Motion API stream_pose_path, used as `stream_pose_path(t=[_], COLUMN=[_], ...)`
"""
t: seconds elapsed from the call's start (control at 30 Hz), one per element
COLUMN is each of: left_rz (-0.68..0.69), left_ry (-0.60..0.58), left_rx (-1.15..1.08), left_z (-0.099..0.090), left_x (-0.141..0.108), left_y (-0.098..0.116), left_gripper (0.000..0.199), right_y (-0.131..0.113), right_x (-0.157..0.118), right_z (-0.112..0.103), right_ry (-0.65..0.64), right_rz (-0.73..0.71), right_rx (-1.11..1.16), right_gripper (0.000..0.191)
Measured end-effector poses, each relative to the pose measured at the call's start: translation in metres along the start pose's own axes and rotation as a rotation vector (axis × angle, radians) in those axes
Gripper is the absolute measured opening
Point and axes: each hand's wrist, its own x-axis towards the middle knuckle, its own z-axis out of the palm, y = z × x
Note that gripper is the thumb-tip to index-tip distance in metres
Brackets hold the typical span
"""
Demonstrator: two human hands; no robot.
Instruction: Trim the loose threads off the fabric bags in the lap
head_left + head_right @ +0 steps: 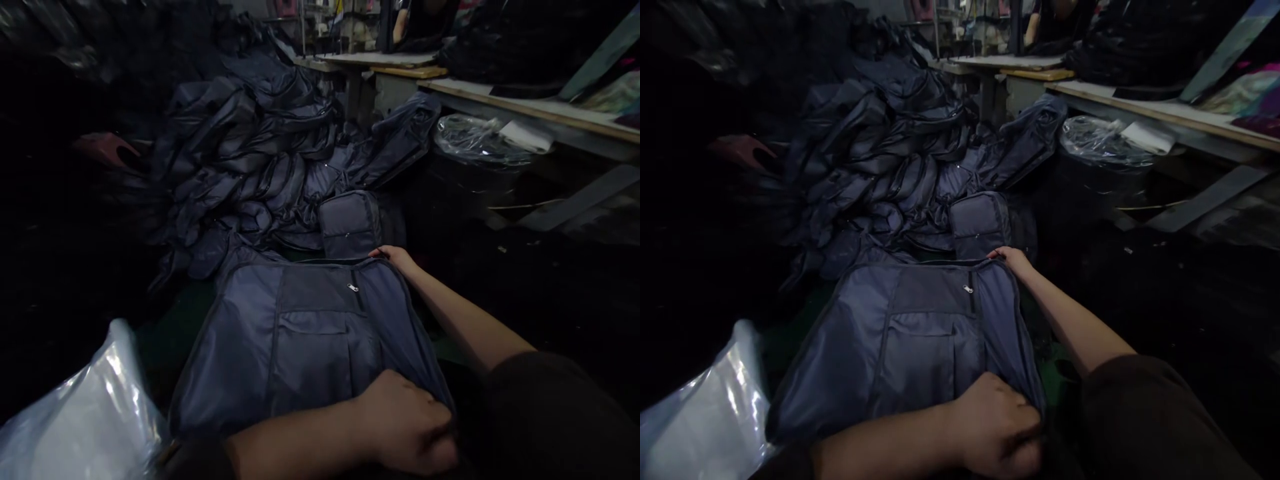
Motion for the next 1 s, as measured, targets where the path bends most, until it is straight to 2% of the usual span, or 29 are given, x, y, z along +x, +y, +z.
stream_pose_path(t=[0.1, 0.17, 0.23, 0.33, 0.43, 0.5, 0.57, 0.67, 0.73, 0.9, 1.0], left_rz=[-0.059, -0.202, -0.424, -0.724, -0.846, -0.834, -0.758, -0.602, -0.505, -0.29, -0.231], left_ry=[-0.087, -0.104, -0.026, 0.156, 0.207, 0.205, 0.237, 0.324, 0.358, 0.374, 0.353], left_rx=[-0.041, -0.125, -0.199, -0.183, -0.132, -0.085, -0.026, -0.014, -0.054, -0.167, -0.233], left_z=[-0.009, -0.026, -0.049, -0.081, -0.095, -0.094, -0.09, -0.091, -0.097, -0.111, -0.114], left_x=[-0.002, -0.002, 0.002, 0.015, 0.033, 0.04, 0.04, 0.028, 0.016, -0.006, -0.017], left_y=[-0.001, -0.004, -0.012, -0.027, -0.038, -0.039, -0.034, -0.018, -0.003, 0.036, 0.05], left_gripper=[0.033, 0.046, 0.061, 0.074, 0.077, 0.067, 0.053, 0.044, 0.041, 0.033, 0.03], right_y=[-0.012, -0.022, -0.036, -0.065, -0.099, -0.118, -0.131, -0.142, -0.149, -0.177, -0.202], right_x=[0.004, -0.002, -0.011, -0.027, -0.047, -0.059, -0.068, -0.069, -0.062, -0.038, -0.035], right_z=[0.0, -0.005, -0.012, -0.02, -0.026, -0.031, -0.036, -0.042, -0.04, -0.009, 0.019], right_ry=[-0.059, -0.07, -0.071, -0.078, -0.083, -0.079, -0.07, -0.069, -0.116, -0.404, -0.458], right_rz=[0.002, 0.0, -0.004, -0.043, -0.175, -0.268, -0.32, -0.372, -0.443, -0.632, -0.709], right_rx=[0.017, 0.018, 0.011, -0.022, -0.115, -0.199, -0.276, -0.366, -0.42, -0.585, -0.649], right_gripper=[0.02, 0.023, 0.024, 0.024, 0.023, 0.025, 0.025, 0.02, 0.017, 0.01, 0.007])
